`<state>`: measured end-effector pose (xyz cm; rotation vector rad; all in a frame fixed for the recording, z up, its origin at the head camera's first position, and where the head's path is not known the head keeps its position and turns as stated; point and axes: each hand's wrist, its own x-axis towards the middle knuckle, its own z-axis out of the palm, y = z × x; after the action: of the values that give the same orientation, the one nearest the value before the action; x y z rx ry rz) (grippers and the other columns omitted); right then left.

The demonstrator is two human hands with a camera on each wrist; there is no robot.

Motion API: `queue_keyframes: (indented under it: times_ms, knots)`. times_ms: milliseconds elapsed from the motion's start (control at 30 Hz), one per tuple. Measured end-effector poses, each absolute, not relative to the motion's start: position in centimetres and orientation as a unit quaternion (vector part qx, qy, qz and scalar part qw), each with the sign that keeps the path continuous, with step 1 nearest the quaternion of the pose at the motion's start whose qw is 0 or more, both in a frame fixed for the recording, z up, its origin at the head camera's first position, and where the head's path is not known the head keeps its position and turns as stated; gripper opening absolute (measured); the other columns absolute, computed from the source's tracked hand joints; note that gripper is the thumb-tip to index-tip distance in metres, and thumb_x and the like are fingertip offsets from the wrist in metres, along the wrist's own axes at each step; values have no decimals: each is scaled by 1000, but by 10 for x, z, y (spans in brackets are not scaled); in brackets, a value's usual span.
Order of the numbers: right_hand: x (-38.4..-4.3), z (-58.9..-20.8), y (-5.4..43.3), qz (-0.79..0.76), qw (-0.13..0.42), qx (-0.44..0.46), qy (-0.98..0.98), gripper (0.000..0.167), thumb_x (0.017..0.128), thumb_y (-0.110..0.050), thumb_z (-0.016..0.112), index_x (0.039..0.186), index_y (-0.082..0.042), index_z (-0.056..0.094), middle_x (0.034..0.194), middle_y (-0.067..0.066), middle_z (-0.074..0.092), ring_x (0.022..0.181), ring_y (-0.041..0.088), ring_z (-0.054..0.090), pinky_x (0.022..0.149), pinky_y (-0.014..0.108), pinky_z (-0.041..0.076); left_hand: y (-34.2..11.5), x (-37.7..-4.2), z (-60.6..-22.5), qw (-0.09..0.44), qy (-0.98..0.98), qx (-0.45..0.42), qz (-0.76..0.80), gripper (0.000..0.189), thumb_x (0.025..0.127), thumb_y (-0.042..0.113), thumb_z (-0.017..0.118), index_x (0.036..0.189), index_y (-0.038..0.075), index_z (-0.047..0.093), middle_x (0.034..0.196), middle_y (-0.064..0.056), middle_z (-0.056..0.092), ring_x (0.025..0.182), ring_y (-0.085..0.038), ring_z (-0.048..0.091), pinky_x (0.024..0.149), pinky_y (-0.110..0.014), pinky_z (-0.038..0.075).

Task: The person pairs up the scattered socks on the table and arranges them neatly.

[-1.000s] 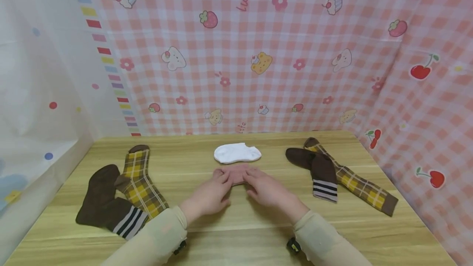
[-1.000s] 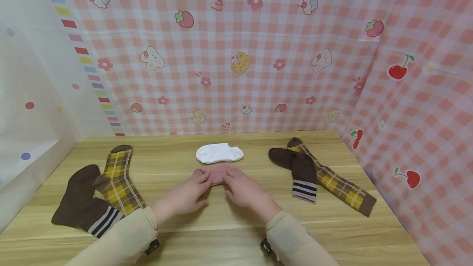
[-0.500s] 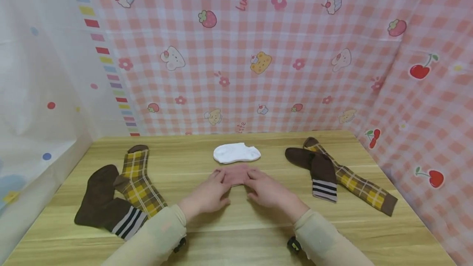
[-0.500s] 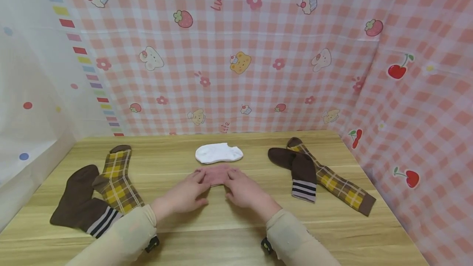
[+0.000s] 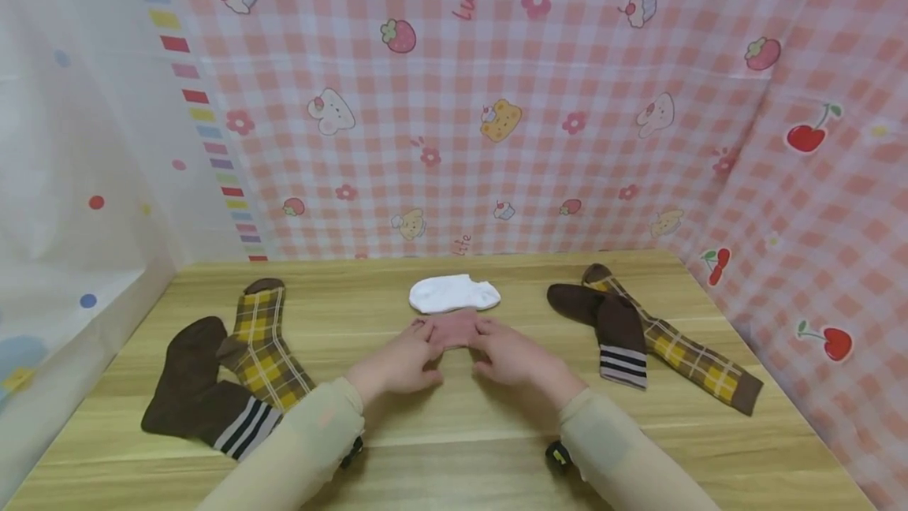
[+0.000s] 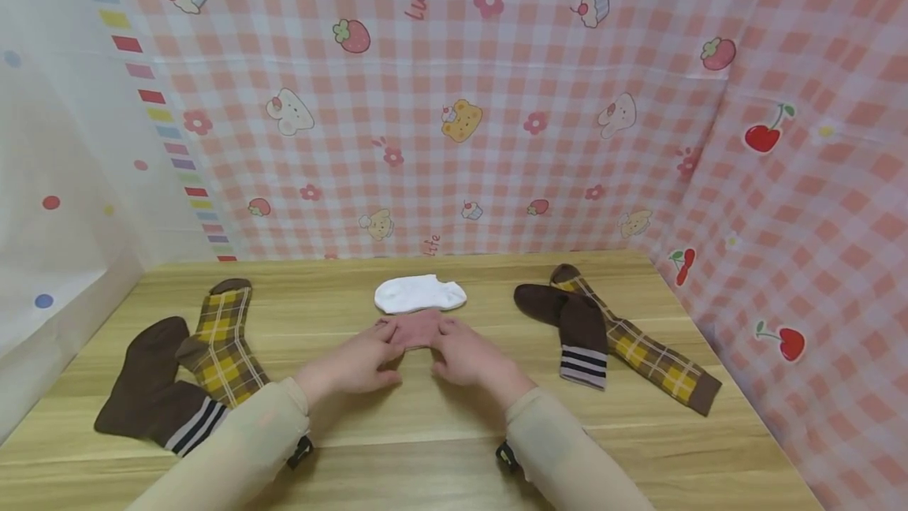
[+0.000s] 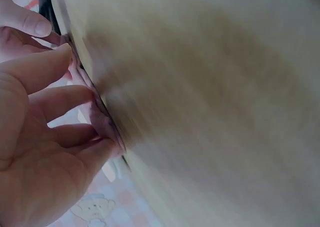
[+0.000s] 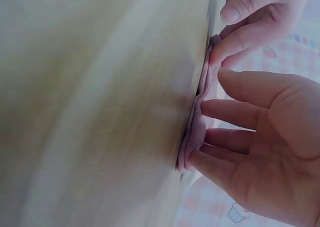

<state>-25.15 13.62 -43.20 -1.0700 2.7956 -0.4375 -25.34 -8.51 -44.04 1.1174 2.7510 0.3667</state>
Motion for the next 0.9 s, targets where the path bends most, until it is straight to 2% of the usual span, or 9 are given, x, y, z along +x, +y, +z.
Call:
queue_keyframes:
  times_ms: [200,333,433,500,567,667,733,833,900]
  knots:
    - [-268,-432,134,-148,71,-333,928,24,91,-11,69,109,4,67,143,32,44,136,46,38,113,51,31,-85,-269,-441,65,916,377,117,38,92,21,69,116,-8,68,143,-44,32,136,-54,31,115,-56,22]
    - [-278,-432,131,-144,70,-322,933,14,91,-13,68,98,-1,65,143,28,46,137,42,38,114,50,29,-85,-279,-441,57,919,373,117,27,92,21,70,101,-5,70,142,-43,35,136,-53,32,115,-55,22]
    - [-286,-433,130,-141,55,-324,934,10,89,-11,69,89,-4,62,133,24,55,131,39,45,112,48,33,-85,-287,-440,58,922,364,118,25,92,21,70,95,-4,71,142,-41,37,136,-51,34,115,-53,23]
    - [-291,-434,129,-139,50,-323,935,13,88,-10,69,83,-7,58,121,20,59,124,36,51,109,46,37,-84,-292,-440,59,924,359,116,24,92,21,69,89,-2,69,142,-40,38,136,-50,35,115,-52,25]
    - [-295,-434,128,-138,44,-323,935,14,87,-9,70,83,-7,58,111,15,60,117,34,54,106,45,40,-84,-296,-440,61,926,356,113,24,94,22,67,83,0,67,143,-39,37,137,-49,35,115,-52,25]
    - [-300,-436,127,-141,39,-314,938,12,87,-10,71,88,-6,60,105,12,60,111,31,55,103,44,42,-85,-301,-439,63,925,355,118,22,94,21,66,87,0,68,144,-39,36,137,-49,34,115,-51,25]
    - [-303,-437,127,-143,33,-309,940,12,87,-9,72,91,-5,61,104,11,61,109,30,57,102,43,43,-85,-303,-438,68,925,352,128,25,94,19,66,102,-4,71,145,-39,35,138,-49,33,115,-51,25]
    - [-307,-437,127,-146,31,-299,942,12,87,-9,71,92,-5,62,98,8,61,101,28,59,97,43,46,-87,-306,-437,76,925,343,142,37,94,17,66,121,-7,66,146,-38,34,138,-48,33,116,-49,25]
    - [-309,-437,127,-148,32,-294,944,11,87,-9,71,93,-5,63,95,7,60,97,26,59,94,43,47,-88,-308,-437,83,926,335,152,38,93,16,66,123,-8,65,147,-37,33,138,-47,34,116,-49,26]
